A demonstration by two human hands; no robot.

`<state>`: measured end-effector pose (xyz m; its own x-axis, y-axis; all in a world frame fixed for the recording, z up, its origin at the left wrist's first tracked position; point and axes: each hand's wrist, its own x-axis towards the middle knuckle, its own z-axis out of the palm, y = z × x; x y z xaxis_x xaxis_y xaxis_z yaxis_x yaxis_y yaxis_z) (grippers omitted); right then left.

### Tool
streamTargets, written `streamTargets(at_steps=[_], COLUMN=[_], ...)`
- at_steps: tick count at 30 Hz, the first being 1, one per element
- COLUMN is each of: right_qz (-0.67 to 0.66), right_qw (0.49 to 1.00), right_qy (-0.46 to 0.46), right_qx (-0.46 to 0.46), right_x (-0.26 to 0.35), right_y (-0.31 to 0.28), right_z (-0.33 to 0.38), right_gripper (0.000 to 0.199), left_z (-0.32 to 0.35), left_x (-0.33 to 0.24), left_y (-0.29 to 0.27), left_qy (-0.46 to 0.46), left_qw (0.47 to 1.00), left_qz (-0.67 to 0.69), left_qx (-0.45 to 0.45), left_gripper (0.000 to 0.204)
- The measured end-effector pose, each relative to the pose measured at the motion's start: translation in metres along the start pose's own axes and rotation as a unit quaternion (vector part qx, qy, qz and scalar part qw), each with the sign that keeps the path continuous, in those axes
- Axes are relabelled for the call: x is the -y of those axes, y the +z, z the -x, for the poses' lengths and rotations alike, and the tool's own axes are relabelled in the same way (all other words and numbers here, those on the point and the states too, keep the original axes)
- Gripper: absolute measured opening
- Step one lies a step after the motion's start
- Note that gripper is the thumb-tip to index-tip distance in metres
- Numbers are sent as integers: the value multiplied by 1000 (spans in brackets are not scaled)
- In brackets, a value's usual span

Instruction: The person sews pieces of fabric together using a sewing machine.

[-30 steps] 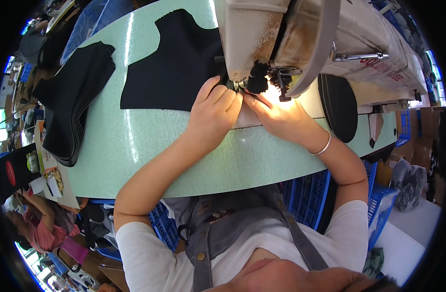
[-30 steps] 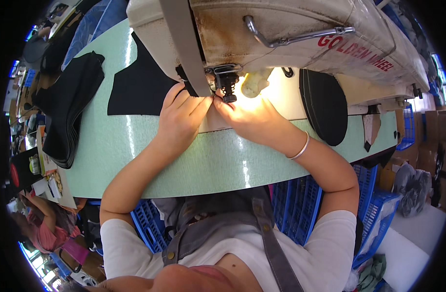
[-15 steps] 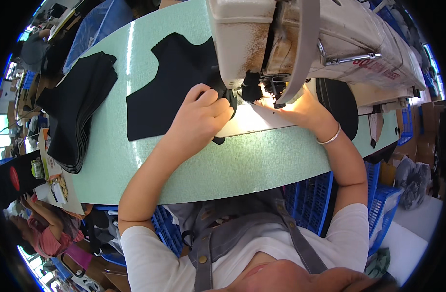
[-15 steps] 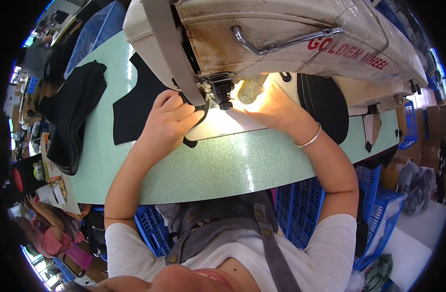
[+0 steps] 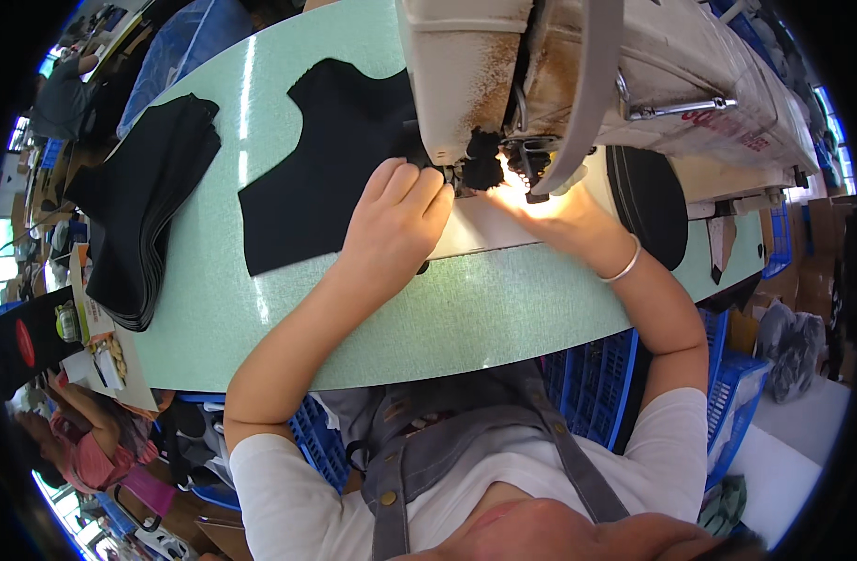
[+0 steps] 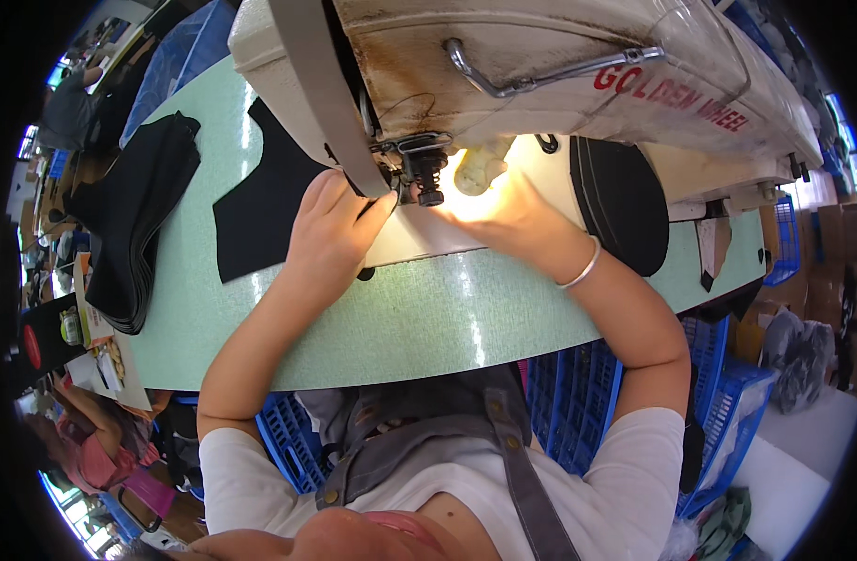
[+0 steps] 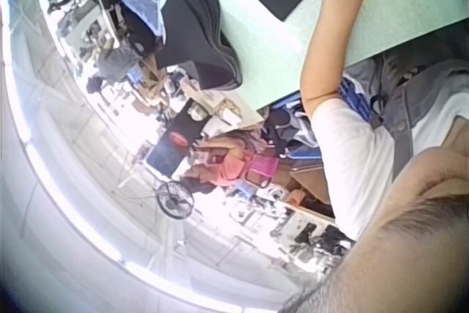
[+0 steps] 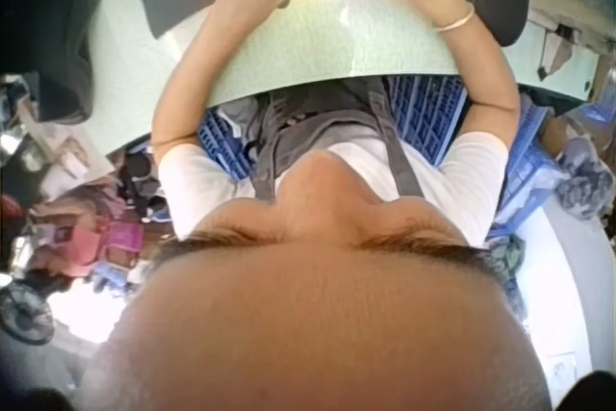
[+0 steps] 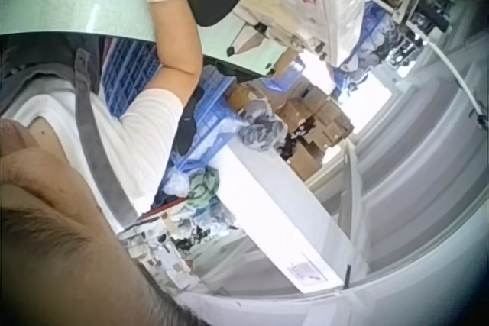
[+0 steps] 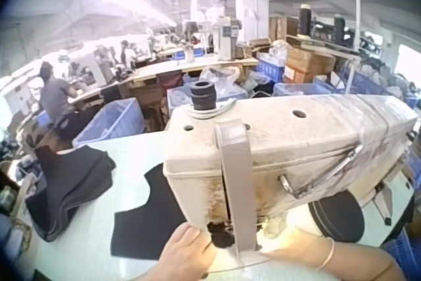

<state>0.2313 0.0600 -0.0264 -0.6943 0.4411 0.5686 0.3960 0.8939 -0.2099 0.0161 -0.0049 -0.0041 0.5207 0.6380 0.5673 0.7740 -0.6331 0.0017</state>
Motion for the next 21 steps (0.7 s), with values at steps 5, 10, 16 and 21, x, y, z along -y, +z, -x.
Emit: streamTargets(at_steps=[5, 10, 16, 21], right_qz=[113, -53, -13, 106], right_qw=[991, 992, 994, 988], right_qy=[-75, 41, -1, -46], right_qx=[21, 108, 110, 105], right_x=[-19, 3, 10, 16], right_y=[-28, -23, -21, -10], right_z=[4, 0, -1, 4], right_gripper=[24, 23, 19, 26], left_z=[3, 8, 11, 7], left_x=[10, 12, -4, -5], left_y=[-17, -19, 1, 13], left_qy=[-6, 24, -2, 0], left_qw=[1000, 989, 992, 1000], left_qz=[2, 86, 65, 12], left_qx=[0, 118, 103, -13], left_gripper=[16, 26, 34, 11])
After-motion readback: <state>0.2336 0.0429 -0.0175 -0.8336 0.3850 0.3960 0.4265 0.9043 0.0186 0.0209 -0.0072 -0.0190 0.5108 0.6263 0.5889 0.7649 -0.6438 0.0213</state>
